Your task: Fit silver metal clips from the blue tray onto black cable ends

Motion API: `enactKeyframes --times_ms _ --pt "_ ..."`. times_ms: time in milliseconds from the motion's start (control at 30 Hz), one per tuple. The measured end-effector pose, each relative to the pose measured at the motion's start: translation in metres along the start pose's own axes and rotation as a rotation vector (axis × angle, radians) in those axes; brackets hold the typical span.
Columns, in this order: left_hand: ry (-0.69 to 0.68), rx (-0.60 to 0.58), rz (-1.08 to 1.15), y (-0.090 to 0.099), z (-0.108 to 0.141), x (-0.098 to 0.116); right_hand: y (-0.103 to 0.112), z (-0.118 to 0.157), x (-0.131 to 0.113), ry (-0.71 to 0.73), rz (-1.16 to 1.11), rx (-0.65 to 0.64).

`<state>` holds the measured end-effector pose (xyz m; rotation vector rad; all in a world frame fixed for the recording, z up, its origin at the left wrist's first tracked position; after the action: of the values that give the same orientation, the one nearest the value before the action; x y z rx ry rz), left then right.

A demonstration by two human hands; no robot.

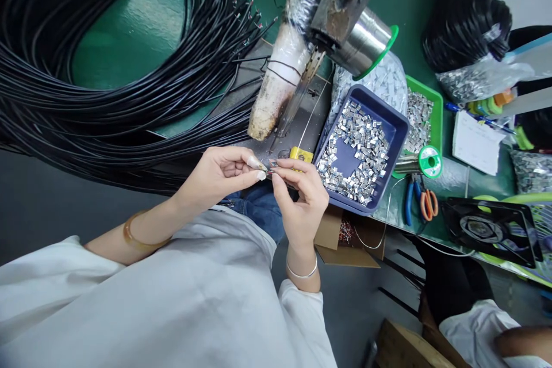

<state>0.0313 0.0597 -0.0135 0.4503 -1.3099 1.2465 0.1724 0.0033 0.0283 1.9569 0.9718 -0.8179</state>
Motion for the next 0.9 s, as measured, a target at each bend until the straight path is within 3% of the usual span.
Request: enactKeyframes --times_ms 167,333,500,567,767,900 --pt "-0.023 0.010 0.008 0.001 -0.001 0.001 0.002 -0.001 -0.002 0.040 0.036 0.035" --pt "0.022 0.002 0.030 0.002 -0.001 0.002 0.011 0.003 -0.020 0.229 0.155 0.163" --pt "0.016 -0.016 0.058 -0.001 -0.003 0.004 0.006 0.006 -0.038 0.421 0.284 0.136" --pt "-0.003 -0.019 0.061 -0.002 -0.004 0.005 0.004 0.005 -0.036 0.401 0.237 0.127" --pt "0.055 -0.061 0.081 -0.001 -0.006 -0.002 0.002 0.000 -0.006 0.078 -0.094 0.086" --pt "0.091 -0.042 0.101 0.001 -0.007 -0.004 0.004 0.001 -0.006 0.107 -0.060 0.100"
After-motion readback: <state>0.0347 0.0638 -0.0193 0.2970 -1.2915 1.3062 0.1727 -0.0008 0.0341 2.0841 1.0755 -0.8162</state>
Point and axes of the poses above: each hand's wrist, its own z-axis away from the middle knuckle, its own y-axis out of the back of the hand, x = y × z, the point moved 8 cm from there along -z, towards the middle knuckle, and after that the axes turned 9 degrees about y, right-handed, at the moved point
